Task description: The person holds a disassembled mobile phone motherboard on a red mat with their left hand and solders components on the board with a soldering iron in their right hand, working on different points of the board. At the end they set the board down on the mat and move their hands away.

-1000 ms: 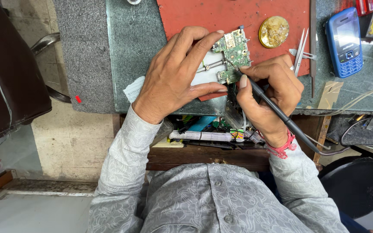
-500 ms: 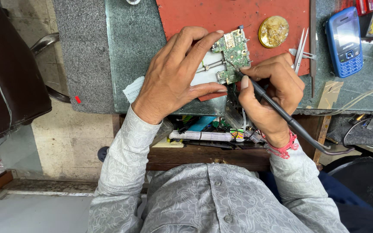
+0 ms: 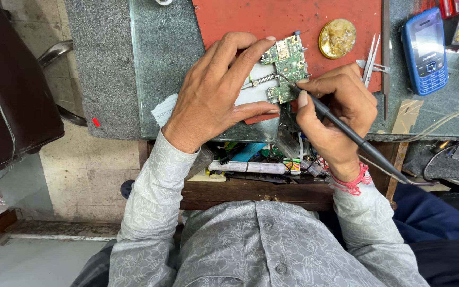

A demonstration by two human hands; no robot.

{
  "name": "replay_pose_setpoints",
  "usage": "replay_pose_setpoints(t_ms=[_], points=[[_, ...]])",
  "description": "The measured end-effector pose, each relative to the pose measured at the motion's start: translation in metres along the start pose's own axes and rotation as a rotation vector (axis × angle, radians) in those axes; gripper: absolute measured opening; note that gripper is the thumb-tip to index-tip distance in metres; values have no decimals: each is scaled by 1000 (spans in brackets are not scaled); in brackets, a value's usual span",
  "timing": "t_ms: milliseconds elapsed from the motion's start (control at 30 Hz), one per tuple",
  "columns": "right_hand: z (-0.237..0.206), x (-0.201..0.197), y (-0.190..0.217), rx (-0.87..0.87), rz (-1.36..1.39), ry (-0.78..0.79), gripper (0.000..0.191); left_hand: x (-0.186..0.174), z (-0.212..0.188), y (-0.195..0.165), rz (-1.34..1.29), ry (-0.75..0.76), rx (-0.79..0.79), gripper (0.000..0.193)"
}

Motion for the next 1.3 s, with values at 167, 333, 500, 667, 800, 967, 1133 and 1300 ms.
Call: replay_pose_setpoints(t_ms=[167, 333, 500, 667, 800, 967, 1133, 1300], points=[[-1, -2, -6, 33, 44, 10, 7, 5, 2, -1, 5, -3, 2, 91], [-3, -4, -16, 68, 66, 6, 6, 11, 6, -3, 13, 7, 1, 87], [-8, -6, -25, 80, 138, -8, 5, 14, 6, -2, 7, 43, -13, 85], [-11, -10, -32, 79, 122, -45, 5, 20, 6, 1, -8, 57, 7, 84], [-10, -11, -37, 48, 82, -37, 6, 27, 9, 2, -20, 89, -8, 89], [-9, -15, -43, -9, 22, -21, 9, 39, 11, 1, -9, 96, -8, 86], [-8, -20, -48, -27, 6, -13, 9, 48, 12, 0, 5, 92, -6, 83], [-8, -19, -49, -26, -3, -16, 8, 46, 16, -3, 3, 99, -7, 82]])
Point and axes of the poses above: each hand's wrist, its own z-axis towards the middle knuckle, its own x-axis out of the palm, y = z × x, the point moved 1 cm from there along z, towards the middle knuckle, and after that the axes turned 11 degrees about -z, right-handed, at the moved point
